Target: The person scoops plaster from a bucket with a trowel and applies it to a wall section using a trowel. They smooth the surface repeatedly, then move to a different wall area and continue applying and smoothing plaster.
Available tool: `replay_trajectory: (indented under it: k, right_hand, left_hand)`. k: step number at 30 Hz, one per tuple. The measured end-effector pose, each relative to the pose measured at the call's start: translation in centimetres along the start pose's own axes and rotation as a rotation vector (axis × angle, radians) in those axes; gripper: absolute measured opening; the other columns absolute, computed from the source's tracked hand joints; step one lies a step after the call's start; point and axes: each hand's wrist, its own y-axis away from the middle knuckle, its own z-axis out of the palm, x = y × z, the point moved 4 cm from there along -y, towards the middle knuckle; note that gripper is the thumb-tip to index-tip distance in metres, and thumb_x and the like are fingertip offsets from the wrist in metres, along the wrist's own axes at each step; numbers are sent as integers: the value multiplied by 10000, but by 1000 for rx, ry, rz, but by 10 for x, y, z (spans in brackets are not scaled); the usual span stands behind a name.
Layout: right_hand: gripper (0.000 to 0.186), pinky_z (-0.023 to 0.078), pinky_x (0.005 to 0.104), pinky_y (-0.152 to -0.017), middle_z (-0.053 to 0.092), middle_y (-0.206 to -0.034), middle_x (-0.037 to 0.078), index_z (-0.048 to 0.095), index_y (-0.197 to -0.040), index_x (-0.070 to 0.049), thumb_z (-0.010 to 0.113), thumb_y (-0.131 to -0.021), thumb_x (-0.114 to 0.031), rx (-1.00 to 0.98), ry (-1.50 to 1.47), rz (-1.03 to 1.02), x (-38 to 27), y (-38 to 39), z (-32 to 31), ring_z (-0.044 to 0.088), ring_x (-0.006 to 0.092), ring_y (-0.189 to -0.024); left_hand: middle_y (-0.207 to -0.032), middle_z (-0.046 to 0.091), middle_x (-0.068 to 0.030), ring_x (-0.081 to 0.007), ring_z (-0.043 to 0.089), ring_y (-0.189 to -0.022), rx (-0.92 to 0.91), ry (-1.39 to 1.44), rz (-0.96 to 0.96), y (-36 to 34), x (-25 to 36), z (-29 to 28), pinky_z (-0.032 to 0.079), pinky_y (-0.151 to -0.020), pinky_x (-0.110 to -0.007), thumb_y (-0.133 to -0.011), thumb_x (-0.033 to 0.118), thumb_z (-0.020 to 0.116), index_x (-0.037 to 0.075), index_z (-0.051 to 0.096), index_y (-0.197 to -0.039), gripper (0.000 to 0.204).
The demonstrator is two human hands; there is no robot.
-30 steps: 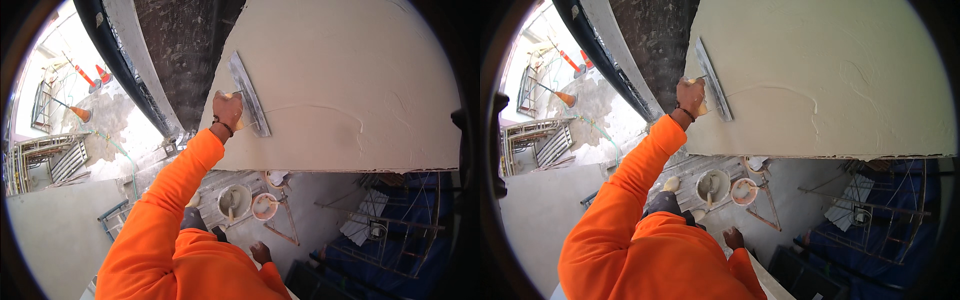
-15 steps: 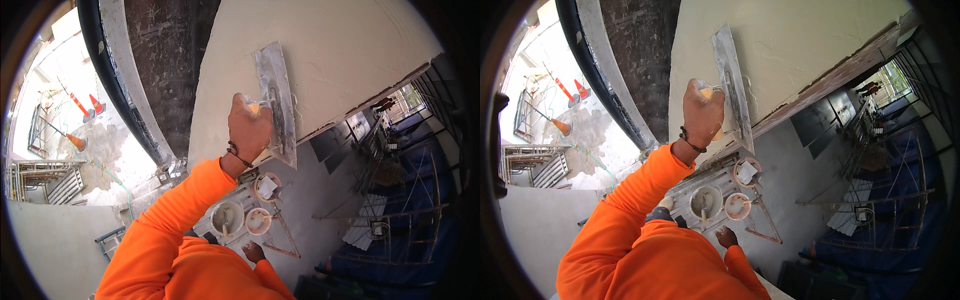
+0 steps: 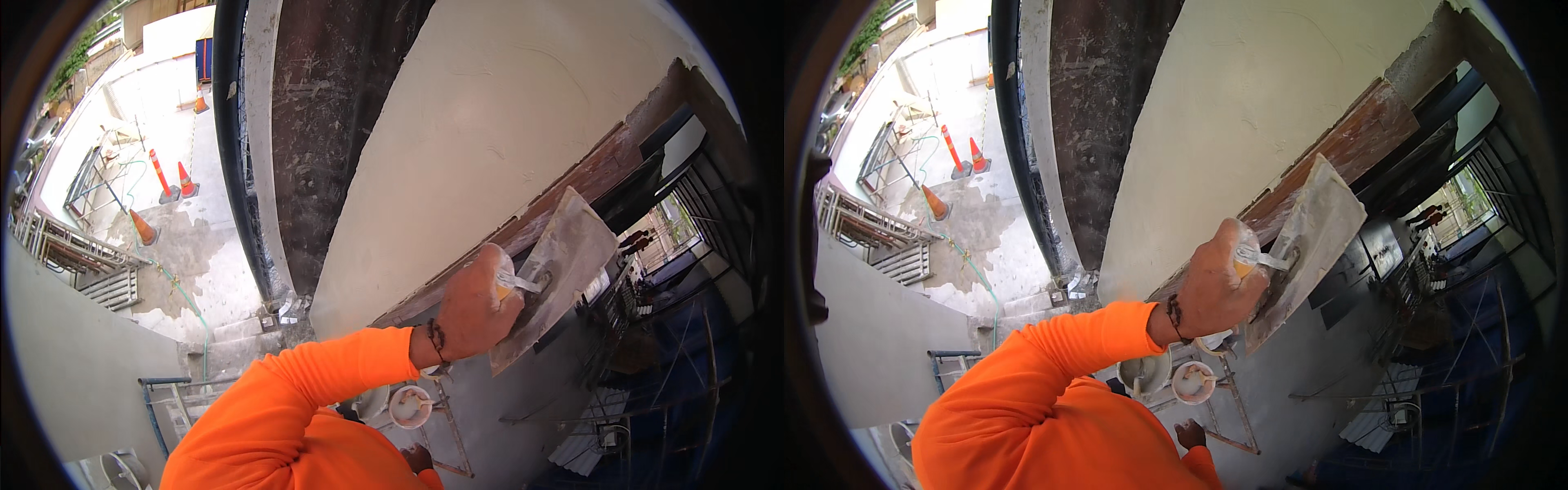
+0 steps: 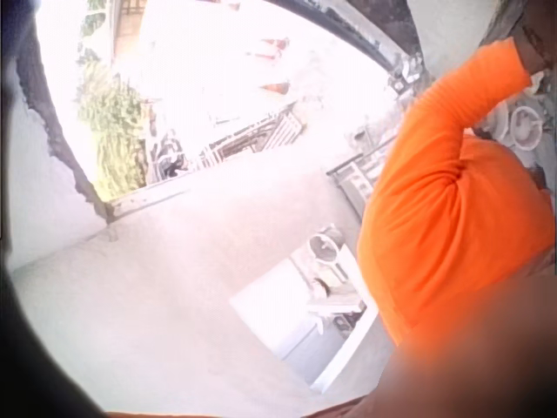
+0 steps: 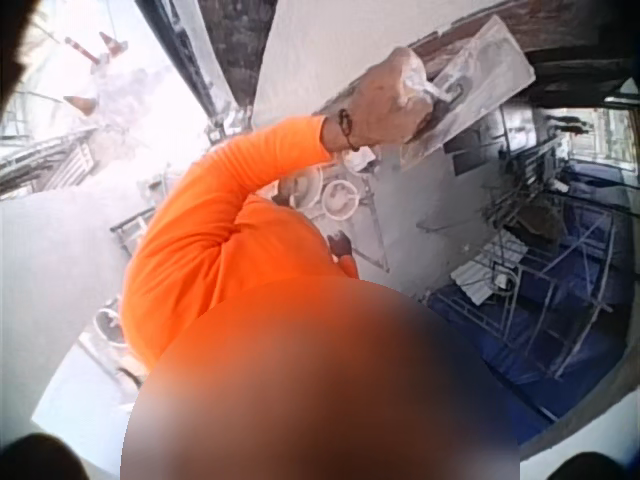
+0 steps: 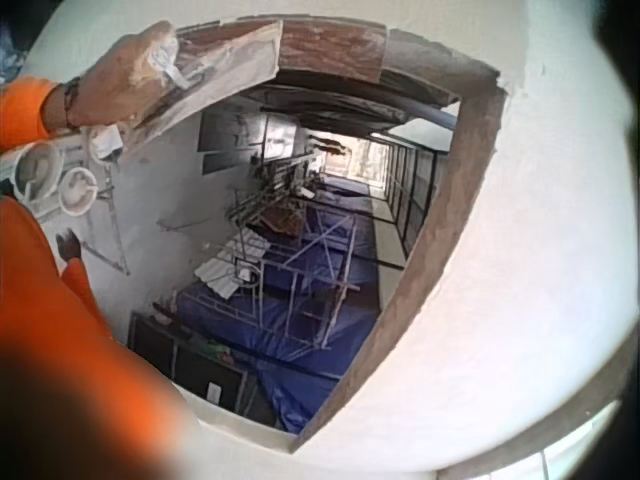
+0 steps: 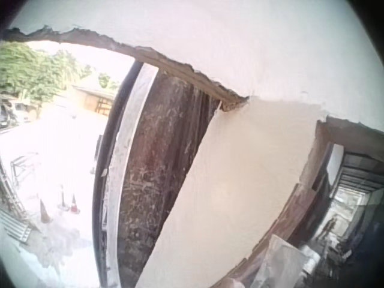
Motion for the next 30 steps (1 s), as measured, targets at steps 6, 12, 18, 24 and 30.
replay_trajectory:
  k: [6, 12, 18, 24, 30]
  right_hand:
    - [626, 520, 456, -999, 710, -1216, 219, 677, -1235, -14, 675, -854, -510, -21, 22, 71, 65, -9, 50, 673, 375, -1156]
    - [627, 522, 454, -995, 724, -1168, 216, 691, -1201, -17, 658, -852, -537, -39, 5, 52, 87, -14, 88, 677, 386, -1129]
    - [568, 535, 457, -968, 726, -1146, 222, 685, -1169, -1, 662, -883, -491, 57, -88, -52, 19, -14, 77, 687, 386, -1098]
    - [563, 537, 448, -967, 720, -1176, 221, 675, -1187, 2, 675, -887, -474, 35, -196, 22, -45, -1, 50, 688, 371, -1115]
    - [636, 533, 438, -978, 723, -1188, 210, 674, -1213, -6, 695, -852, -530, -9, -119, 128, -28, -1, 91, 689, 361, -1127]
  left_hand:
    - [-738, 598, -119, -232, 603, -621, 298, 150, -363, -28, -132, -83, 504, -590, -397, -853, 85, 649, -7, 517, -982, 206]
    - [-769, 556, -62, -180, 572, -590, 506, 90, -657, -61, -298, -183, 491, -494, -356, -875, 152, 669, 49, 508, -979, 217]
    - [-770, 581, -96, -203, 596, -638, 510, 110, -843, -80, -375, -191, 495, -531, -400, -863, 146, 671, 9, 530, -973, 225]
    - [-809, 598, -112, -227, 619, -723, 393, 9, -834, -115, -391, -175, 517, -640, -410, -856, 148, 675, -11, 542, -987, 245]
    - [-903, 641, -158, -231, 631, -812, 380, -33, -725, -166, -365, -170, 522, -726, -410, -829, 165, 700, -45, 563, -992, 299]
